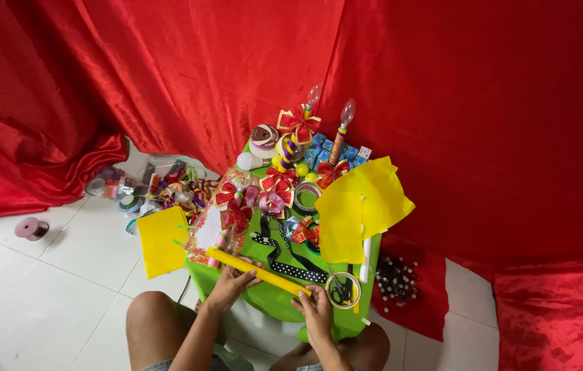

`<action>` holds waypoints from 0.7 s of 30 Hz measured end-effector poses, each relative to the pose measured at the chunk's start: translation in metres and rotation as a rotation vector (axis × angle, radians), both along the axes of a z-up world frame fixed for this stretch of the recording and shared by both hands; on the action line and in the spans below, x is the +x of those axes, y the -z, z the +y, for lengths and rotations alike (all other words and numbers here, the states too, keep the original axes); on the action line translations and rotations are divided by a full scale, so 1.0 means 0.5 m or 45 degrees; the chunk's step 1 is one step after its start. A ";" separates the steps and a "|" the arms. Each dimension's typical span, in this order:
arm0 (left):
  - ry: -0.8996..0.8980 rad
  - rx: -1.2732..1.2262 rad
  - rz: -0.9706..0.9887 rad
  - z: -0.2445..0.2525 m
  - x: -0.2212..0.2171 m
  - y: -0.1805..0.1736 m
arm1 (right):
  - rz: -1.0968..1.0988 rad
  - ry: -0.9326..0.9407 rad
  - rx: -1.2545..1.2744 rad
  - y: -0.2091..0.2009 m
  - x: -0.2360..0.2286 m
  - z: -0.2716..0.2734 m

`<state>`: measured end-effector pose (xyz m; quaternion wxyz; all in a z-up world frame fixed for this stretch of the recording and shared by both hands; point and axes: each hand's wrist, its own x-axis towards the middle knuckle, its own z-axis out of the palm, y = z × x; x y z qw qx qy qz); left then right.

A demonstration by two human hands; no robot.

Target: A person is wrapping a yellow sheet of paper around a cylindrical tube as part of a handicraft project.

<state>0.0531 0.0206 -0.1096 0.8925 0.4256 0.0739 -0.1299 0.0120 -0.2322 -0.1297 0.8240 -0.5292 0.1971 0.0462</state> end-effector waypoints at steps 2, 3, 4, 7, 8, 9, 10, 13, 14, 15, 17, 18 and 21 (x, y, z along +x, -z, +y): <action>0.009 -0.019 -0.023 0.005 0.003 0.007 | -0.009 0.012 0.011 -0.009 -0.001 0.004; 0.016 -0.041 -0.042 0.005 0.003 0.013 | -0.015 0.023 0.020 -0.013 -0.003 0.003; 0.017 -0.045 -0.044 0.001 0.005 0.013 | -0.017 0.024 0.016 -0.015 -0.001 0.000; 0.004 -0.028 0.003 0.000 0.003 0.012 | 0.000 0.040 0.051 -0.016 -0.004 0.000; 0.000 -0.027 0.019 -0.001 0.004 0.012 | -0.009 0.038 0.044 -0.016 -0.005 0.000; 0.001 -0.024 0.033 -0.001 0.008 0.009 | -0.019 0.040 0.039 -0.018 -0.004 0.001; 0.011 -0.019 0.032 0.002 0.005 0.005 | -0.020 0.050 0.045 -0.018 -0.006 0.004; 0.041 -0.051 -0.012 0.001 0.010 0.004 | -0.042 0.065 0.049 -0.018 -0.004 0.004; 0.048 -0.053 0.000 0.002 0.014 0.007 | -0.049 0.080 0.043 -0.019 -0.003 0.005; 0.053 -0.055 0.018 0.004 0.011 0.012 | -0.050 0.095 0.037 -0.018 -0.008 0.007; 0.084 -0.048 0.024 0.007 0.018 0.015 | -0.063 0.108 0.018 -0.027 -0.008 0.009; 0.097 -0.042 0.034 0.010 0.017 0.018 | -0.070 0.105 -0.002 -0.030 -0.011 0.011; 0.115 -0.068 -0.003 0.008 0.015 0.026 | -0.112 0.133 -0.022 -0.025 -0.015 0.013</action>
